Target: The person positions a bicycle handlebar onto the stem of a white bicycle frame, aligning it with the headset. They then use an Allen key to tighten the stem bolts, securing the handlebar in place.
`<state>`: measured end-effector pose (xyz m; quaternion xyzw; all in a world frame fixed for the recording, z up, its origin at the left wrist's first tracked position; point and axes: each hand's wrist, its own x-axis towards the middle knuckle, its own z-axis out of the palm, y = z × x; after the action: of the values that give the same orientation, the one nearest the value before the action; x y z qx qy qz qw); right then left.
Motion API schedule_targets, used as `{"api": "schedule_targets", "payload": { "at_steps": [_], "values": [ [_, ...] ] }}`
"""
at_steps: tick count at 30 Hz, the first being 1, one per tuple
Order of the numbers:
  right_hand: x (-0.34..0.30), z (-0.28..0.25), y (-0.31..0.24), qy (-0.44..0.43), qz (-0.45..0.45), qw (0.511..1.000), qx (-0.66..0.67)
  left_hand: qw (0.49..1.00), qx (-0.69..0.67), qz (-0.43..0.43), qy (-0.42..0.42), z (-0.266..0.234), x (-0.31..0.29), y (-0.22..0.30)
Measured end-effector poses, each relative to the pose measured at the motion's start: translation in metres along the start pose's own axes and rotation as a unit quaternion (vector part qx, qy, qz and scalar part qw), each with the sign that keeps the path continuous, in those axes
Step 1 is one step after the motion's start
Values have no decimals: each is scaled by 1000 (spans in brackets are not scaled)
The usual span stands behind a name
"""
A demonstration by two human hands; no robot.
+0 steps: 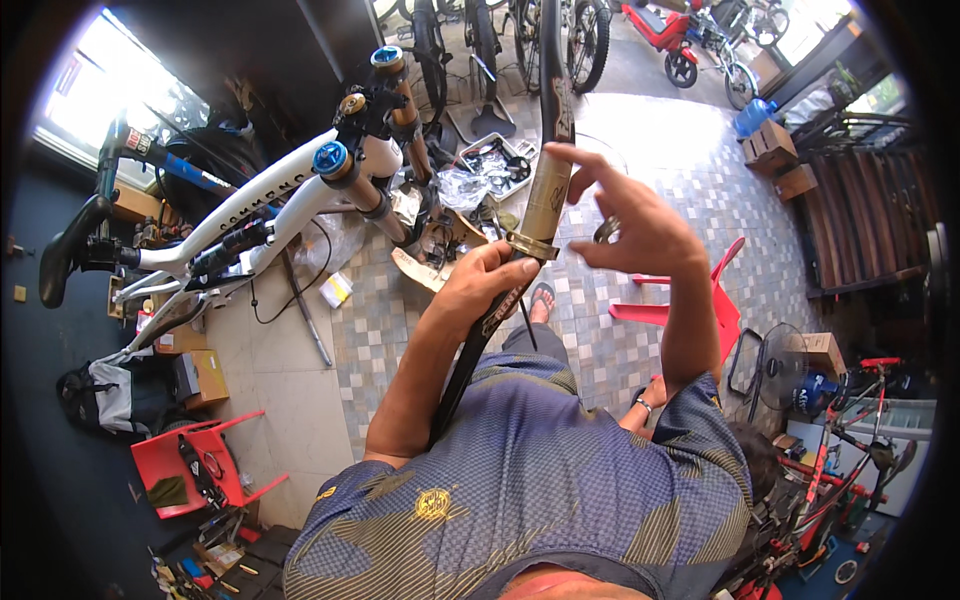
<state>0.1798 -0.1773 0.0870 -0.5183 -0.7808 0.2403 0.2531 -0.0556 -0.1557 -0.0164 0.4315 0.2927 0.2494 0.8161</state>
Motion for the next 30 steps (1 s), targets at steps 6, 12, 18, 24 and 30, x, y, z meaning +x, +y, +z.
{"api": "schedule_targets", "payload": {
  "at_steps": [6,12,18,24,30],
  "values": [
    [15,-52,18,92,-62,985,133,998,56,-9,16,7,0,4],
    [65,-68,32,156,-118,976,96,998,63,-8,-8,8,-2,4],
    [77,-62,16,193,-127,973,-29,996,84,2,6,10,-8,9],
    [89,-55,10,225,-161,954,-119,996,92,16,-13,14,-12,13],
    [83,-49,5,215,-161,943,-198,998,61,-6,-15,16,-16,17]
  ]
}}
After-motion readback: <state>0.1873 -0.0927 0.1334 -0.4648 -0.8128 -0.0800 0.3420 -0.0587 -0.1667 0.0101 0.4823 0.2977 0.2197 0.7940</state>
